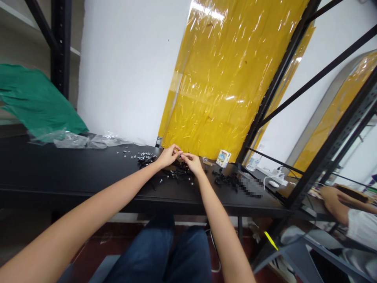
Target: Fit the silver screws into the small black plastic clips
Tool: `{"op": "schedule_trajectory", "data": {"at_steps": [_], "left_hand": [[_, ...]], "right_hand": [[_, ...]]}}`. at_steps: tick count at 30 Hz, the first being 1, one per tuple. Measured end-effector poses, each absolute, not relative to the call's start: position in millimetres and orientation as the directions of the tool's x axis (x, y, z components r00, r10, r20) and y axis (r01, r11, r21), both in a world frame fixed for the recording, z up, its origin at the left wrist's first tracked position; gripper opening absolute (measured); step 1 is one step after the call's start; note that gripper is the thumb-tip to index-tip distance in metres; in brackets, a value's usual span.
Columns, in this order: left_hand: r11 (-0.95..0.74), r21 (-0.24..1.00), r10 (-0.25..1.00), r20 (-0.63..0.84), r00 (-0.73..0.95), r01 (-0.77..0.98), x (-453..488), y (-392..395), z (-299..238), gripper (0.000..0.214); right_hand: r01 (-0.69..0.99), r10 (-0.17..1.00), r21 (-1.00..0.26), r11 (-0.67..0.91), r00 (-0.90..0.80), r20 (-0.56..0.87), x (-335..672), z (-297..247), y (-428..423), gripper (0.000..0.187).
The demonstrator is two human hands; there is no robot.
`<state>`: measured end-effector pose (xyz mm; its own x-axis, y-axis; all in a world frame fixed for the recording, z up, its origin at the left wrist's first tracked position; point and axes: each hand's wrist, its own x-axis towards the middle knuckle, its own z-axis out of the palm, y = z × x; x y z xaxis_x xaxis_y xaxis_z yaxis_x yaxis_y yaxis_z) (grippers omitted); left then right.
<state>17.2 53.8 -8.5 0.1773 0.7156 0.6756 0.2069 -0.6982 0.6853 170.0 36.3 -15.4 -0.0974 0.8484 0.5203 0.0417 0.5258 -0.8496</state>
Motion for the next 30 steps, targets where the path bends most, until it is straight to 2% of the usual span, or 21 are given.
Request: {"op": "schedule_trajectory", "data": {"at_steps": [6, 14, 20, 25, 30], "left_hand": [[-0.7, 0.696, 0.714, 0.682, 0.16, 0.16, 17, 64, -11, 0.016], [-0.696, 0.711, 0.713, 0.666, 0.219, 0.104, 17, 64, -8, 0.02], [-0.707, 0.691, 0.706, 0.679, 0.199, 0.151, 18, 60, -8, 0.02], [-0.711, 0.667, 0.702, 0.691, 0.171, 0.225, 18, 60, -7, 0.022], [-0.716, 0.66, 0.698, 0.686, 0.206, 0.227, 17, 63, -8, 0.028]], "right_hand": [[-0.004, 0.876, -0.878, 0.479, -0.052, 0.479, 171, -14, 34, 0.029], [-0.036, 0.865, -0.864, 0.502, 0.013, 0.501, 171, -8, 31, 0.023], [0.018, 0.853, -0.853, 0.522, -0.019, 0.521, 169, -6, 26, 0.019], [-0.065, 0.87, -0.871, 0.487, -0.052, 0.49, 168, -7, 25, 0.024], [-0.085, 0.877, -0.878, 0.47, -0.063, 0.476, 169, -9, 29, 0.029]]}}
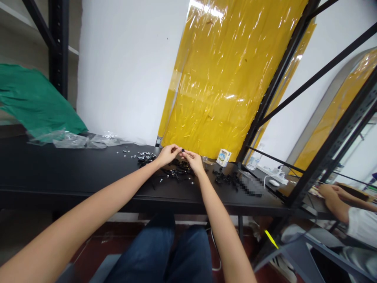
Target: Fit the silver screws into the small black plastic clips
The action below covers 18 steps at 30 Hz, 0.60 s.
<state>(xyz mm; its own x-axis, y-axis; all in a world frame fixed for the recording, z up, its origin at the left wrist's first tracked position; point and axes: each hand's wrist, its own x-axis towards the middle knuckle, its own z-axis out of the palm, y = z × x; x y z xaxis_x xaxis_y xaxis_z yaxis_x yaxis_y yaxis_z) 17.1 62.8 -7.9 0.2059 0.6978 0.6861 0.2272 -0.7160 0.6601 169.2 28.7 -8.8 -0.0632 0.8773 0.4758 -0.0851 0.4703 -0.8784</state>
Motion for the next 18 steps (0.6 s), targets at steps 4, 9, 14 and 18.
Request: {"op": "schedule_trajectory", "data": {"at_steps": [4, 9, 14, 18], "left_hand": [[-0.733, 0.624, 0.678, 0.7, 0.226, 0.269, 17, 64, -9, 0.027], [-0.772, 0.535, 0.627, 0.729, 0.274, 0.342, 16, 58, -8, 0.023], [-0.78, 0.529, 0.623, 0.712, 0.325, 0.334, 16, 53, -4, 0.019], [-0.78, 0.483, 0.616, 0.703, 0.355, 0.398, 16, 48, 0, 0.018]], "right_hand": [[-0.083, 0.871, -0.873, 0.481, -0.072, 0.486, 171, -10, 31, 0.032], [-0.03, 0.868, -0.872, 0.488, -0.085, 0.488, 172, -10, 30, 0.038], [0.019, 0.864, -0.87, 0.492, -0.131, 0.486, 172, -10, 29, 0.039], [-0.003, 0.852, -0.862, 0.507, -0.151, 0.501, 172, -11, 30, 0.037]]}}
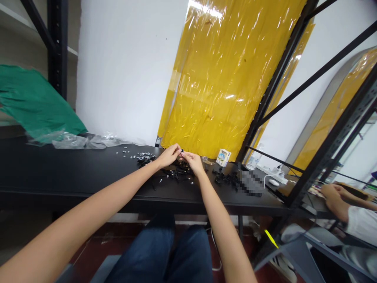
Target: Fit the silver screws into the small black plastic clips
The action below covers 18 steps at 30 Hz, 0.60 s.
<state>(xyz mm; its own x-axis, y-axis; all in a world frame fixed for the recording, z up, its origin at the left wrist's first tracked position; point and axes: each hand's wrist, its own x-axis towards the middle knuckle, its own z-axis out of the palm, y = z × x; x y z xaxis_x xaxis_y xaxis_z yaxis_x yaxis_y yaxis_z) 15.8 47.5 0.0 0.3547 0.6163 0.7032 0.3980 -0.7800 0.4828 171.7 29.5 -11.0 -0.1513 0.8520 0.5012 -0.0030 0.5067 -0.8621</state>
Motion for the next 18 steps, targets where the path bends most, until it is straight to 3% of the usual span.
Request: {"op": "schedule_trajectory", "data": {"at_steps": [18], "left_hand": [[-0.779, 0.282, 0.532, 0.77, 0.351, 0.56, 16, 51, -1, 0.04]], "right_hand": [[-0.038, 0.853, -0.879, 0.475, -0.227, 0.47, 168, -11, 27, 0.038]]}}
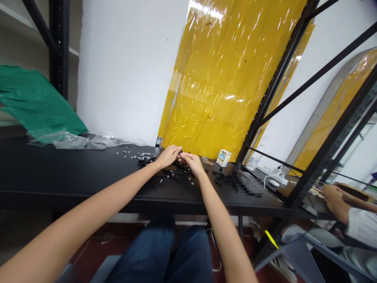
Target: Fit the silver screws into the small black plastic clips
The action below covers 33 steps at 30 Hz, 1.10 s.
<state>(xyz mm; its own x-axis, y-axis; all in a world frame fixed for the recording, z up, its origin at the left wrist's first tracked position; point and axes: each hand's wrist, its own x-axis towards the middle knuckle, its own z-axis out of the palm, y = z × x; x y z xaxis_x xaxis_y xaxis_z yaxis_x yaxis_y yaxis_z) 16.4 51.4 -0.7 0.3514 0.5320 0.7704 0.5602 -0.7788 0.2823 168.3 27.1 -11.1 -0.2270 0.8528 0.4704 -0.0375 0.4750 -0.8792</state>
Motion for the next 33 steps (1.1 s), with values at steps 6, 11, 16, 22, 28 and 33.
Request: {"op": "schedule_trajectory", "data": {"at_steps": [6, 11, 16, 22, 28, 33], "left_hand": [[-0.697, 0.325, 0.577, 0.783, 0.232, 0.639, 17, 42, 3, 0.033], [-0.71, 0.3, 0.581, 0.761, 0.289, 0.637, 14, 37, 6, 0.022], [-0.708, 0.14, 0.523, 0.763, 0.381, 0.692, 13, 38, 4, 0.026], [-0.66, -0.062, 0.435, 0.781, 0.449, 0.748, 15, 35, 4, 0.029], [-0.622, -0.125, 0.408, 0.791, 0.456, 0.773, 14, 33, 7, 0.027], [-0.595, -0.138, 0.406, 0.798, 0.445, 0.791, 14, 33, 6, 0.035]], "right_hand": [[-0.075, 0.863, -0.877, 0.474, -0.155, 0.48, 169, -11, 29, 0.035], [-0.087, 0.868, -0.88, 0.468, -0.143, 0.476, 169, -12, 31, 0.031], [-0.084, 0.871, -0.884, 0.461, -0.149, 0.468, 169, -13, 32, 0.032], [-0.109, 0.867, -0.885, 0.452, -0.178, 0.465, 168, -12, 30, 0.032], [-0.077, 0.875, -0.903, 0.422, -0.227, 0.428, 168, -11, 26, 0.037], [-0.096, 0.871, -0.904, 0.416, -0.241, 0.427, 167, -10, 24, 0.034]]}}
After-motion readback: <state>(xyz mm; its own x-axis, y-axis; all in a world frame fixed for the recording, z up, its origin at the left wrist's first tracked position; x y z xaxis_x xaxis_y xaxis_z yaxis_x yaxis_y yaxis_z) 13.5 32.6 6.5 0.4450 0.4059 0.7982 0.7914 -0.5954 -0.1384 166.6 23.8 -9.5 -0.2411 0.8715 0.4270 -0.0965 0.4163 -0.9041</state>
